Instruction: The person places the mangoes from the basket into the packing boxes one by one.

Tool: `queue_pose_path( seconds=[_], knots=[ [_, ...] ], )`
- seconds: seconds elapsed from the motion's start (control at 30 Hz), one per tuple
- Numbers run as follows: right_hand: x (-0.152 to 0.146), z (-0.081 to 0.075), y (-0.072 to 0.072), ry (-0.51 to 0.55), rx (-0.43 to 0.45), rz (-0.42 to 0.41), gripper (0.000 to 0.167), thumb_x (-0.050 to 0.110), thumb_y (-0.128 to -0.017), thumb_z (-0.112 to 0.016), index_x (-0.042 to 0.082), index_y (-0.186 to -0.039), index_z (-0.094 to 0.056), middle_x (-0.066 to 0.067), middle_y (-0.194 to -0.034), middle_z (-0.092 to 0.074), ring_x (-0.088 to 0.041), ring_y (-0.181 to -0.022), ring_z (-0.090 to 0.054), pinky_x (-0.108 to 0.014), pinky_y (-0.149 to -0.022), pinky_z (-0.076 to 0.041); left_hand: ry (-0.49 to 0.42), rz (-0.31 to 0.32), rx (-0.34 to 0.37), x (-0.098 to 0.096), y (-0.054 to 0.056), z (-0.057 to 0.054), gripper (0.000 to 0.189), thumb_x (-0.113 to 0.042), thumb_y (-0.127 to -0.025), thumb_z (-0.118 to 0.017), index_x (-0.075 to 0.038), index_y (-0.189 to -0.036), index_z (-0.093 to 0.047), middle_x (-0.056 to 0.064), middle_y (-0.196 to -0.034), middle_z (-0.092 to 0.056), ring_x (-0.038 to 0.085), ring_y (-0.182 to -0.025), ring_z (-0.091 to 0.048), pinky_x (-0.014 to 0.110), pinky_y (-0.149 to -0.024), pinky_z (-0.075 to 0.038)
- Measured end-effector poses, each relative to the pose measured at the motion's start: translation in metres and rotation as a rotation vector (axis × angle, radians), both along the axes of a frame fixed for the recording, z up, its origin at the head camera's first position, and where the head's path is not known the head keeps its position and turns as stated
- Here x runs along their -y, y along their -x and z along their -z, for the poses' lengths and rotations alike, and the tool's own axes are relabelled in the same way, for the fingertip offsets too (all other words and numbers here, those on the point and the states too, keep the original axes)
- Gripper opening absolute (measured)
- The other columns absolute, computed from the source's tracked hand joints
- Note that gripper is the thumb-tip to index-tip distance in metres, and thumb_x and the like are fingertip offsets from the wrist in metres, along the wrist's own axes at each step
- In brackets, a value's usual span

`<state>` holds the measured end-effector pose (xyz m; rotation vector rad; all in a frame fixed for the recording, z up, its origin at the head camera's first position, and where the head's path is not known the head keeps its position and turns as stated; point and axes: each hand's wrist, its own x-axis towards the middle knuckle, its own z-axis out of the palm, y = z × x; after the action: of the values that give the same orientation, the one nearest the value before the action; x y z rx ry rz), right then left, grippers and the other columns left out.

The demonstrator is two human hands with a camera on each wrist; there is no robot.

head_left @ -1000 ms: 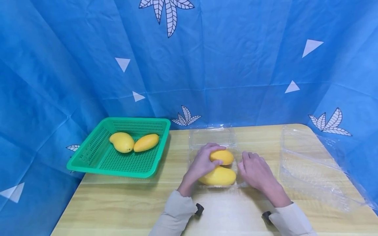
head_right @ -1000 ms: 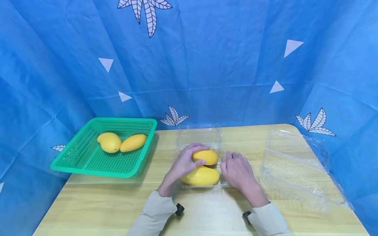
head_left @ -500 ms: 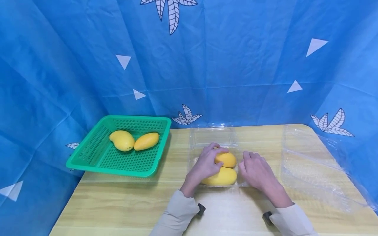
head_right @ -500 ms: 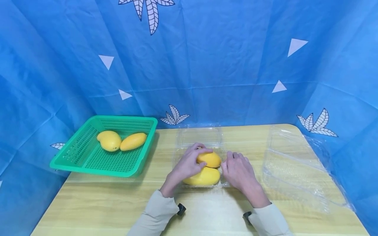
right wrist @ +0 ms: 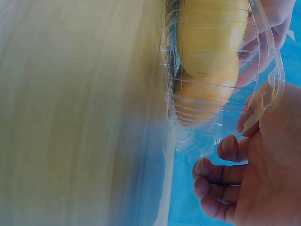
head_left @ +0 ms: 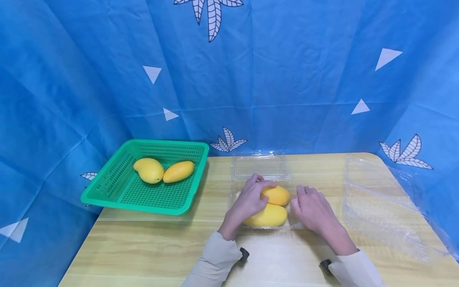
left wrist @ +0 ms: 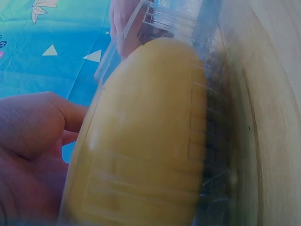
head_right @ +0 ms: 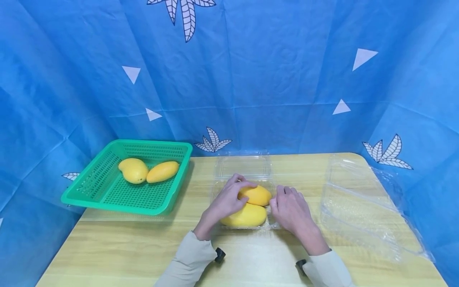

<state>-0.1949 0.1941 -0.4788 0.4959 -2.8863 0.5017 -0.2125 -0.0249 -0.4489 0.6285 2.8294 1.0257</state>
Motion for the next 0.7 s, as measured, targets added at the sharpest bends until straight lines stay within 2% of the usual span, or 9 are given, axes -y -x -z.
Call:
queue_pose_path(
  seconds=[0.13,0.33,0.47,0.57,0.7],
  knots=[
    [0.0,0.0,-0.001,0.0,0.008,0.0,0.014,0.015,-0.097,-0.047,0.011,-0.084,-0.045,-0.003,-0.071,-0.042,-0.022,-0.069,-0.042,-0.036,-0.062,-0.039,0.015,-0.005,0.002,0.001,-0.001,-0.001,0.047,0.002,-0.091,-0.069,-0.019,-0.133,-0.069,0.006,-0.135,-0.054,0.025,-0.126,-0.05,0.043,-0.104,-0.048],
    [0.0,-0.001,-0.003,0.007,0.013,-0.004,0.014,0.015,-0.098,-0.046,0.011,-0.084,-0.045,-0.003,-0.072,-0.042,-0.022,-0.069,-0.042,-0.036,-0.062,-0.038,0.007,-0.002,0.001,0.005,-0.001,-0.002,0.048,0.008,-0.091,-0.065,-0.019,-0.131,-0.07,0.003,-0.132,-0.058,0.023,-0.122,-0.053,0.042,-0.105,-0.049],
    [0.001,-0.001,-0.004,0.008,0.01,-0.001,0.015,0.015,-0.098,-0.046,0.011,-0.084,-0.045,-0.003,-0.071,-0.041,-0.022,-0.069,-0.041,-0.035,-0.062,-0.038,-0.01,0.021,0.006,0.01,-0.001,-0.003,0.043,0.004,-0.094,-0.063,-0.018,-0.131,-0.07,0.003,-0.131,-0.06,0.022,-0.122,-0.055,0.041,-0.104,-0.049],
    [0.001,-0.001,-0.004,0.011,0.011,0.0,0.015,0.014,-0.098,-0.046,0.011,-0.084,-0.045,-0.003,-0.071,-0.041,-0.022,-0.068,-0.04,-0.035,-0.062,-0.037,-0.034,0.033,0.008,0.016,-0.001,-0.006,0.038,0.0,-0.096,-0.064,-0.016,-0.129,-0.071,0.003,-0.129,-0.061,0.022,-0.121,-0.056,0.041,-0.104,-0.049],
    [0.001,-0.001,-0.004,0.015,0.012,0.002,0.015,0.014,-0.098,-0.046,0.01,-0.084,-0.045,-0.003,-0.072,-0.041,-0.022,-0.069,-0.04,-0.036,-0.062,-0.037,-0.103,0.008,0.003,0.026,0.001,-0.01,0.034,0.0,-0.097,-0.065,-0.014,-0.127,-0.072,0.004,-0.129,-0.063,0.024,-0.124,-0.057,0.044,-0.107,-0.047]
  ],
)
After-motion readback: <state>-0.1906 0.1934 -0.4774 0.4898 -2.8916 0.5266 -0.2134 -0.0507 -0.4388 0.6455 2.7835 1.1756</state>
